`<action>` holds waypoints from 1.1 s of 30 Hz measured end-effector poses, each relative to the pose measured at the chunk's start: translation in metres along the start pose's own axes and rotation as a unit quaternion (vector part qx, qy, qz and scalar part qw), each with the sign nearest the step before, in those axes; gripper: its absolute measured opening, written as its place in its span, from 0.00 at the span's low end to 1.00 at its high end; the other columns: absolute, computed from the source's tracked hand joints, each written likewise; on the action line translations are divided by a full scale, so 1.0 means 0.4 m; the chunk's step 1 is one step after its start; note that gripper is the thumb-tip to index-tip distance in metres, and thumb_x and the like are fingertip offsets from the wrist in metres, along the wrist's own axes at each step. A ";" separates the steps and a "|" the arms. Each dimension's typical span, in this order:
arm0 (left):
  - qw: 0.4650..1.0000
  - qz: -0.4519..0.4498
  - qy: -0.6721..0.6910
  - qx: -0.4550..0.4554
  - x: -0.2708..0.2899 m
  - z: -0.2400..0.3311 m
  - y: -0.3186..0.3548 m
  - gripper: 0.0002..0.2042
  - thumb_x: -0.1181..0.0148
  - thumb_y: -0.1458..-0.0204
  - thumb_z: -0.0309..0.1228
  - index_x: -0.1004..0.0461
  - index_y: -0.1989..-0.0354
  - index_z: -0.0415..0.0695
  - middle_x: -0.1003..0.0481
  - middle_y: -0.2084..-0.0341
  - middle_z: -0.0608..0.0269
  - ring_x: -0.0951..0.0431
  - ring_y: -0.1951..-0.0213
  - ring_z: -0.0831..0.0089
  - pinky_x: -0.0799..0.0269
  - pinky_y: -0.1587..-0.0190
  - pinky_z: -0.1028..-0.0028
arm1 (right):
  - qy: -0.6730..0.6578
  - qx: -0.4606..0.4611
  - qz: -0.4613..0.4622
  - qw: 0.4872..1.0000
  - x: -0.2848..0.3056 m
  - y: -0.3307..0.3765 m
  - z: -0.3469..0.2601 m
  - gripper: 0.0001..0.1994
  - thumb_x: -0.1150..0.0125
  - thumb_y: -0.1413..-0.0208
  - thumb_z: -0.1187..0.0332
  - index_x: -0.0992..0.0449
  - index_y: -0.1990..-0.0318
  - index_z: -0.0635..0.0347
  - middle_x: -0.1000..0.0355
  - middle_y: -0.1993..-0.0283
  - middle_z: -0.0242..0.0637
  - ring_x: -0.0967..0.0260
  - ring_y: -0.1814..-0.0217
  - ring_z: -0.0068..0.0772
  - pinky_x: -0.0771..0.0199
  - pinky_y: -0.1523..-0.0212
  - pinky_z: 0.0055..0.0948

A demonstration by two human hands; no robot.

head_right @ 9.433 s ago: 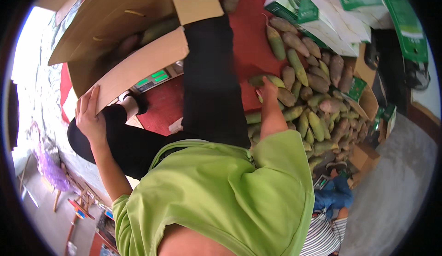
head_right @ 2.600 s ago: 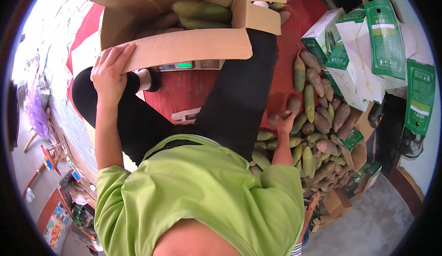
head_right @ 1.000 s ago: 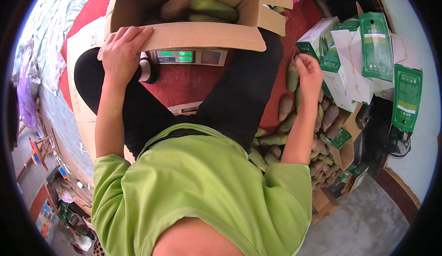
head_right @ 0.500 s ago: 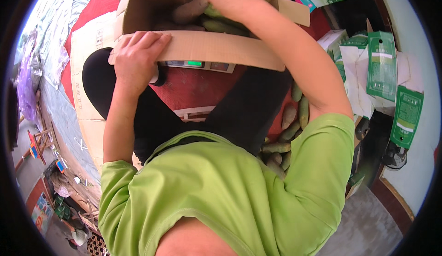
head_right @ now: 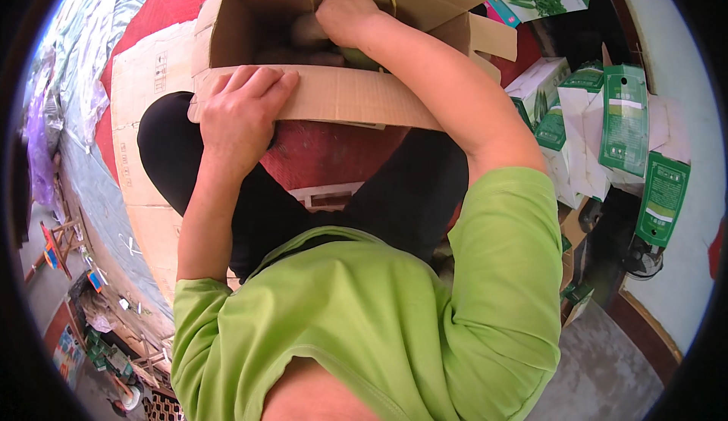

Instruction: Picking up green radishes from a pile on the floor and placing them into cardboard boxes for packaging.

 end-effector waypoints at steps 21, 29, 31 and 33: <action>0.998 0.059 -0.002 -0.024 0.039 0.013 0.000 0.16 0.36 0.60 0.26 0.21 0.58 0.51 0.24 0.64 0.69 0.24 0.56 0.70 0.32 0.50 0.68 | -0.464 -0.281 0.175 0.822 0.230 0.474 0.169 0.21 0.38 0.49 0.69 0.28 0.46 0.63 0.24 0.57 0.42 0.27 0.57 0.28 0.26 0.57 0.27; 0.993 0.118 0.006 -0.027 0.042 0.017 -0.002 0.18 0.34 0.61 0.28 0.20 0.58 0.53 0.24 0.63 0.72 0.25 0.54 0.71 0.33 0.48 0.68 | -0.468 -0.465 0.277 0.699 -0.175 0.965 0.192 0.15 0.40 0.43 0.68 0.25 0.50 0.63 0.25 0.62 0.32 0.30 0.64 0.19 0.30 0.60 0.21; 0.994 0.111 -0.006 -0.025 0.049 0.009 0.007 0.18 0.33 0.58 0.30 0.20 0.55 0.53 0.24 0.61 0.68 0.25 0.53 0.69 0.33 0.48 0.68 | -0.376 -0.514 0.213 0.741 -0.281 1.036 0.127 0.14 0.38 0.47 0.69 0.24 0.52 0.61 0.23 0.64 0.38 0.27 0.65 0.26 0.28 0.62 0.27; 0.993 0.114 -0.017 -0.039 0.047 0.006 0.014 0.17 0.33 0.55 0.31 0.21 0.53 0.52 0.23 0.59 0.67 0.24 0.52 0.69 0.34 0.48 0.69 | -0.400 -0.536 0.196 0.717 -0.407 1.116 0.060 0.15 0.37 0.49 0.69 0.24 0.54 0.63 0.23 0.67 0.41 0.25 0.64 0.31 0.27 0.61 0.29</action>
Point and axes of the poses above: each hand's wrist, its own y-axis away from the middle knuckle, its own x-axis out of the back of the hand, z = x × y, the point moved 2 cm from there along -y, towards the middle knuckle
